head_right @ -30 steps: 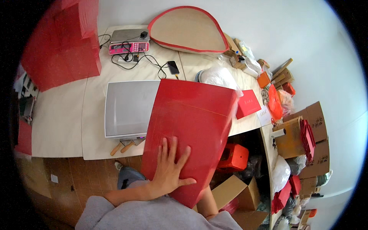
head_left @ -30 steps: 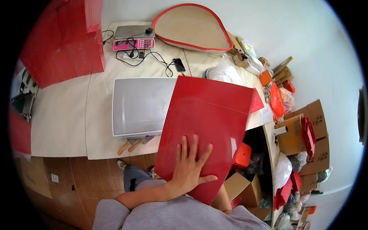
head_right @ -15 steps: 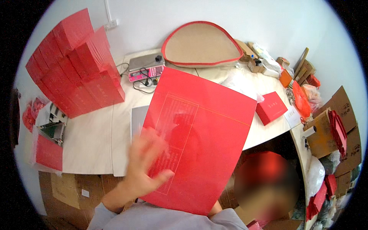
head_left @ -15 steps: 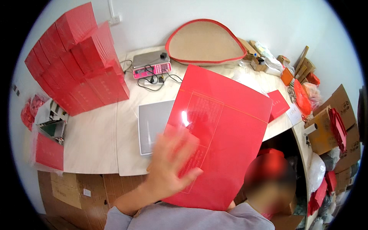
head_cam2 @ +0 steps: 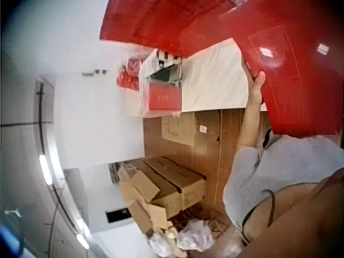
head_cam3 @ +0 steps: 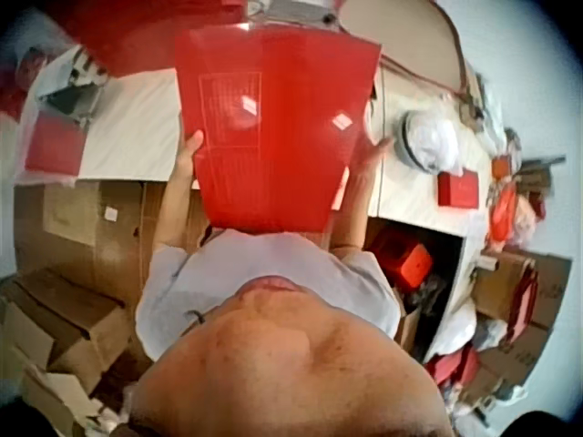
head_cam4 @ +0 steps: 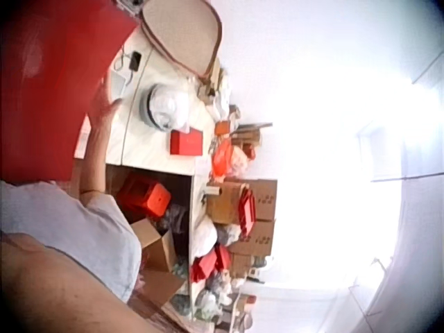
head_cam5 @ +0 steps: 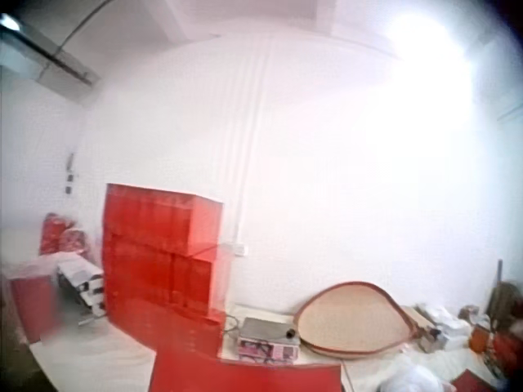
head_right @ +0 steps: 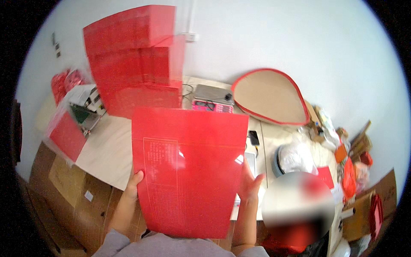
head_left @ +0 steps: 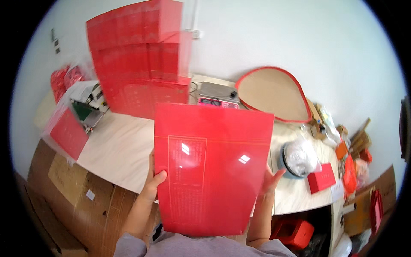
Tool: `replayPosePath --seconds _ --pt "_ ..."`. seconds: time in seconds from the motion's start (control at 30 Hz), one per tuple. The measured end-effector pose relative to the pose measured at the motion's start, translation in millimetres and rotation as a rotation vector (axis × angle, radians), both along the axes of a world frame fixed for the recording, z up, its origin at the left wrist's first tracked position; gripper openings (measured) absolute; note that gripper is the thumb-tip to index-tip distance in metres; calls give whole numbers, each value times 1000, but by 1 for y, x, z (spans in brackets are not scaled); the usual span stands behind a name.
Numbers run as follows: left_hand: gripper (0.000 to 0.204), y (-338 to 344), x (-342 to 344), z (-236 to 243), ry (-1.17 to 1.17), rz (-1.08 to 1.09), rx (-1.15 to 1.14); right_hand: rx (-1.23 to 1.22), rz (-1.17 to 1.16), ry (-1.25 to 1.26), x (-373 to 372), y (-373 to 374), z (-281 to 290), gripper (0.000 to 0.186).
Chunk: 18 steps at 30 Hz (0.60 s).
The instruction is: The person repeatedly picks up red rectangular boxes, wraps them in clear plastic bags, and stacks them on a table. The process involves folding the plastic around each box and placing the finished items into a growing pile.
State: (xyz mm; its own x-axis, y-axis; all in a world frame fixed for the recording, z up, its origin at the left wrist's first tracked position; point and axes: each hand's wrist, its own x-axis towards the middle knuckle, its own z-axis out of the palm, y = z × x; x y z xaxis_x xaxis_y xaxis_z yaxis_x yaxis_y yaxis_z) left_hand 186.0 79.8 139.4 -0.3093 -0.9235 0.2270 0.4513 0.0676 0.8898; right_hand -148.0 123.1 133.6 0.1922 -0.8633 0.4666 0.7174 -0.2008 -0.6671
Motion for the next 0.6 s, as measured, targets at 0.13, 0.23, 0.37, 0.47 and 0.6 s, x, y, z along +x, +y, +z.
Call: replayPosePath --seconds 0.13,0.23,0.37,0.47,0.6 --pt "98 -11 59 7 -113 180 -135 360 -234 407 77 -45 -5 86" --pt "102 -25 116 -10 -240 295 -82 302 -112 429 132 -94 -23 84" --pt "98 -54 212 -88 -283 453 78 98 -12 747 224 -158 -26 93" --pt "100 -71 247 -128 -289 579 106 27 86 869 268 -196 -42 100" --pt "102 -101 276 -195 -315 632 28 -98 153 978 290 -236 -78 111"
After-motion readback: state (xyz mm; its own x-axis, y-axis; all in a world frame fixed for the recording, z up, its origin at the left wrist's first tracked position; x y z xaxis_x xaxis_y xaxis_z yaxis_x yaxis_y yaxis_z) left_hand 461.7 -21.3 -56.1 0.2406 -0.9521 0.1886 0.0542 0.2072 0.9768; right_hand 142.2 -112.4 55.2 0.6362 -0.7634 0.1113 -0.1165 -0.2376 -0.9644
